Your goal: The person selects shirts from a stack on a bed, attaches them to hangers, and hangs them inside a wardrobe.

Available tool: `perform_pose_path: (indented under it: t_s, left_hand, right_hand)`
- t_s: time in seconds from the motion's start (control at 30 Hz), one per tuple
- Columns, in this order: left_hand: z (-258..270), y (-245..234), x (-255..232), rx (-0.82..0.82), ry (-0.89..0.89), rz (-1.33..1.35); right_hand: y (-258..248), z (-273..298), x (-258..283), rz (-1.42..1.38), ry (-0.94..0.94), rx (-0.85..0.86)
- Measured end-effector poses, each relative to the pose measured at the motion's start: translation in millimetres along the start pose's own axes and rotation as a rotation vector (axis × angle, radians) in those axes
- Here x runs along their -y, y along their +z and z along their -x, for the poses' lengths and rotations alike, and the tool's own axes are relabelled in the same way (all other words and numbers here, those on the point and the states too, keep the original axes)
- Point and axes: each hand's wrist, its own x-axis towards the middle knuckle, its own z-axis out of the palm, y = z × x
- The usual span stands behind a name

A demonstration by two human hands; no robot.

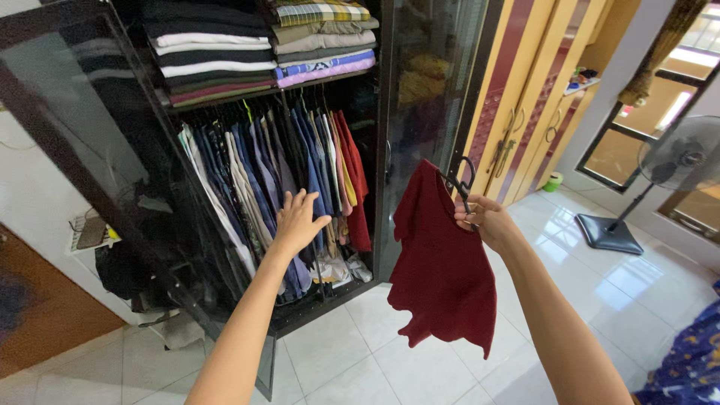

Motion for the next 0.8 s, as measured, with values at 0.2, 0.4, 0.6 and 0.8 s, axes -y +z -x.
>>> perform_pose_path:
  t_s: [0.2, 0.4, 0.6, 0.8]
  left_hand:
    - [-57.0, 35.0, 18.7, 0.075, -0.028, -0.071]
    - [-118.7, 78.9, 46.5, 0.085, 0.028, -0.098]
    - [-201.0, 117.4, 64.7, 0.109, 0.117, -0.112]
    - [-268.1, 170.9, 63.3, 0.112, 0.25, -0.136]
  right_hand:
    - [-8.5, -65.5, -23.2, -0.011, 0.008, 0.028]
    - [-16.5, -129.6, -46.9, 0.097, 0.045, -0.012]
    - [-23.1, -181.7, -49.4, 0.173, 0.124, -0.032]
    - [-33.9, -223.4, -65.0, 0.176, 0.136, -0.083]
